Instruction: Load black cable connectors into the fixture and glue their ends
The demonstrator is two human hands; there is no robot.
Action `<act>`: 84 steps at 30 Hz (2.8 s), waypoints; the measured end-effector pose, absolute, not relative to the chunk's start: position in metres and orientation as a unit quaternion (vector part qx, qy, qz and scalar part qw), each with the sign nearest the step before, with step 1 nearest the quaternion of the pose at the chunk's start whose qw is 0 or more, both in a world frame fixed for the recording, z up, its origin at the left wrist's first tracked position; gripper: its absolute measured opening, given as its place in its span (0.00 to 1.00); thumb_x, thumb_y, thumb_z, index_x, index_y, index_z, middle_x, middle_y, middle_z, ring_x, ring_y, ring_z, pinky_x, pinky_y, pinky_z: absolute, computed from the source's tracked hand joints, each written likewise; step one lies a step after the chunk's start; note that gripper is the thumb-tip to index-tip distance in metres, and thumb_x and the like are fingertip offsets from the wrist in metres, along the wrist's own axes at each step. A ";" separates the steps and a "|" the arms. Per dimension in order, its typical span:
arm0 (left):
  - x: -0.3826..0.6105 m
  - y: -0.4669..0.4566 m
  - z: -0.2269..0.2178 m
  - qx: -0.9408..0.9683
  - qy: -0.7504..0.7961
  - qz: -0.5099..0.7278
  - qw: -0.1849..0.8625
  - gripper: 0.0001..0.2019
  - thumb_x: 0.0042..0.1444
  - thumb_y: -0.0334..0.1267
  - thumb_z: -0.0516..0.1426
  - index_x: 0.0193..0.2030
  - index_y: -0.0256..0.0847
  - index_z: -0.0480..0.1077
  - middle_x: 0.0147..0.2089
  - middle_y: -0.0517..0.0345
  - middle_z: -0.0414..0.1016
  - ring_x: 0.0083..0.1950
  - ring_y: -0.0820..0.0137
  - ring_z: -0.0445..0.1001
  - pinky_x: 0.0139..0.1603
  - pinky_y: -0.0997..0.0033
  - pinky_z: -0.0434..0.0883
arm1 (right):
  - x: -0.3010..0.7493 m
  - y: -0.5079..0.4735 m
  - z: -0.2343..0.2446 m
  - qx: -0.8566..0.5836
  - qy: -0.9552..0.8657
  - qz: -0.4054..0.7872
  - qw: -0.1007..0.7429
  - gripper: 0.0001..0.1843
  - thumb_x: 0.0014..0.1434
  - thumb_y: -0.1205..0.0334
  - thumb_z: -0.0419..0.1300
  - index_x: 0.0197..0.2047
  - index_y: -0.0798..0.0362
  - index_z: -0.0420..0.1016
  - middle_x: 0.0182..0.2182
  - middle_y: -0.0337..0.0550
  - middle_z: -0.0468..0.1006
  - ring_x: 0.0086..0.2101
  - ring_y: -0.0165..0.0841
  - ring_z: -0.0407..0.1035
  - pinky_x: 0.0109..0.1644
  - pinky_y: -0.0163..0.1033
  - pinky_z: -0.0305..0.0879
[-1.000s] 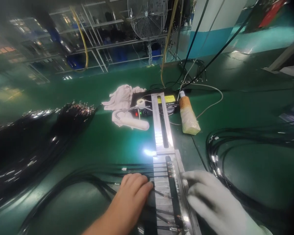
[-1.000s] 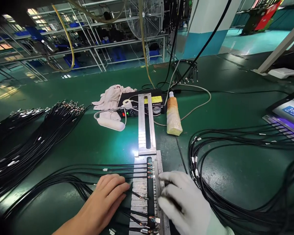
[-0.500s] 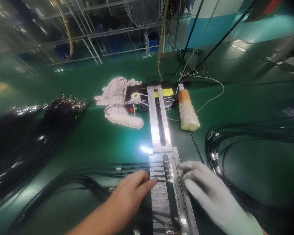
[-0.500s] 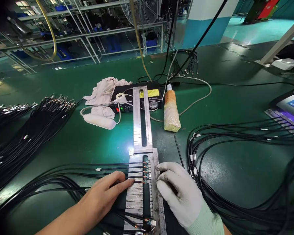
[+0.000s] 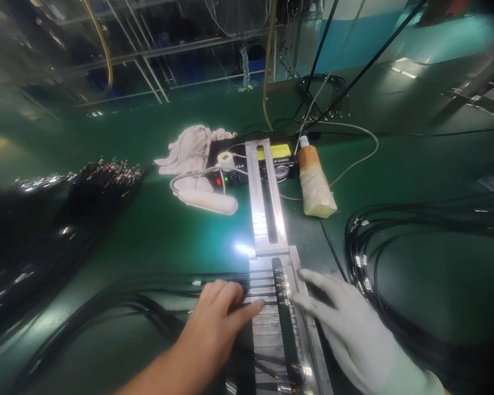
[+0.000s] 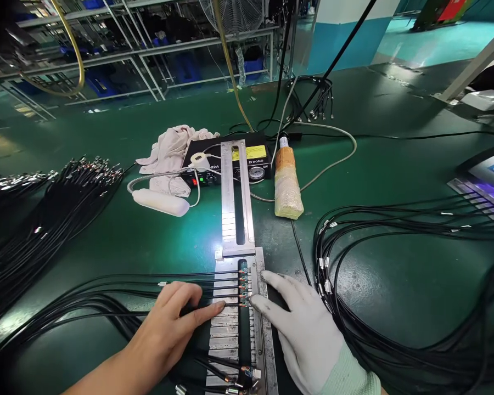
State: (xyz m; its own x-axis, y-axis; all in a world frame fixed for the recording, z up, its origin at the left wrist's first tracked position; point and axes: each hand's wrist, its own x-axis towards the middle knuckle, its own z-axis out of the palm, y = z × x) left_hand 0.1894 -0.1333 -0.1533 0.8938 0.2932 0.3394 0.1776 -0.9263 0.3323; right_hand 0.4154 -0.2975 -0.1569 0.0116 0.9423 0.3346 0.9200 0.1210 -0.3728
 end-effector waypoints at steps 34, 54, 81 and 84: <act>0.192 -0.141 -0.147 0.949 0.091 0.202 0.223 0.15 0.70 0.30 0.43 0.52 0.37 0.69 0.33 0.53 0.69 0.32 0.70 0.68 0.30 0.74 0.68 | 0.416 -0.299 -0.152 -0.667 -0.681 0.064 0.296 0.23 0.67 0.72 0.47 0.61 0.47 0.67 0.63 0.48 0.62 0.60 0.41 0.61 0.59 0.51 0.69; 0.170 -0.142 -0.156 0.970 0.073 0.146 0.179 0.19 0.70 0.31 0.42 0.63 0.41 0.64 0.38 0.53 0.67 0.36 0.67 0.63 0.35 0.68 0.62 | 0.412 -0.295 -0.149 -0.660 -0.684 0.021 0.310 0.21 0.67 0.72 0.47 0.58 0.50 0.70 0.60 0.50 0.66 0.57 0.40 0.65 0.55 0.47 0.72; 0.172 -0.140 -0.137 0.975 0.053 0.163 0.144 0.22 0.71 0.30 0.35 0.58 0.38 0.67 0.40 0.50 0.72 0.39 0.67 0.71 0.39 0.71 0.73 | 0.411 -0.302 -0.149 -0.687 -0.657 0.078 0.299 0.18 0.69 0.69 0.49 0.57 0.48 0.71 0.61 0.48 0.67 0.58 0.40 0.65 0.57 0.48 0.72; 0.174 -0.139 -0.139 0.970 0.051 0.145 0.186 0.21 0.70 0.30 0.37 0.58 0.39 0.67 0.39 0.51 0.72 0.37 0.68 0.71 0.38 0.72 0.74 | 0.411 -0.301 -0.150 -0.689 -0.654 0.074 0.304 0.18 0.68 0.69 0.49 0.56 0.48 0.73 0.60 0.48 0.68 0.57 0.41 0.67 0.55 0.48 0.73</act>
State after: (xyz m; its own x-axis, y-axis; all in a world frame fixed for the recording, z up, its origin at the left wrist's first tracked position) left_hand 0.1737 -0.1386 -0.1393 0.9529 0.1532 0.2616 0.0455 -0.9254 0.3761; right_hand 0.4108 -0.3013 -0.1499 0.1346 0.9460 0.2950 0.8559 0.0390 -0.5157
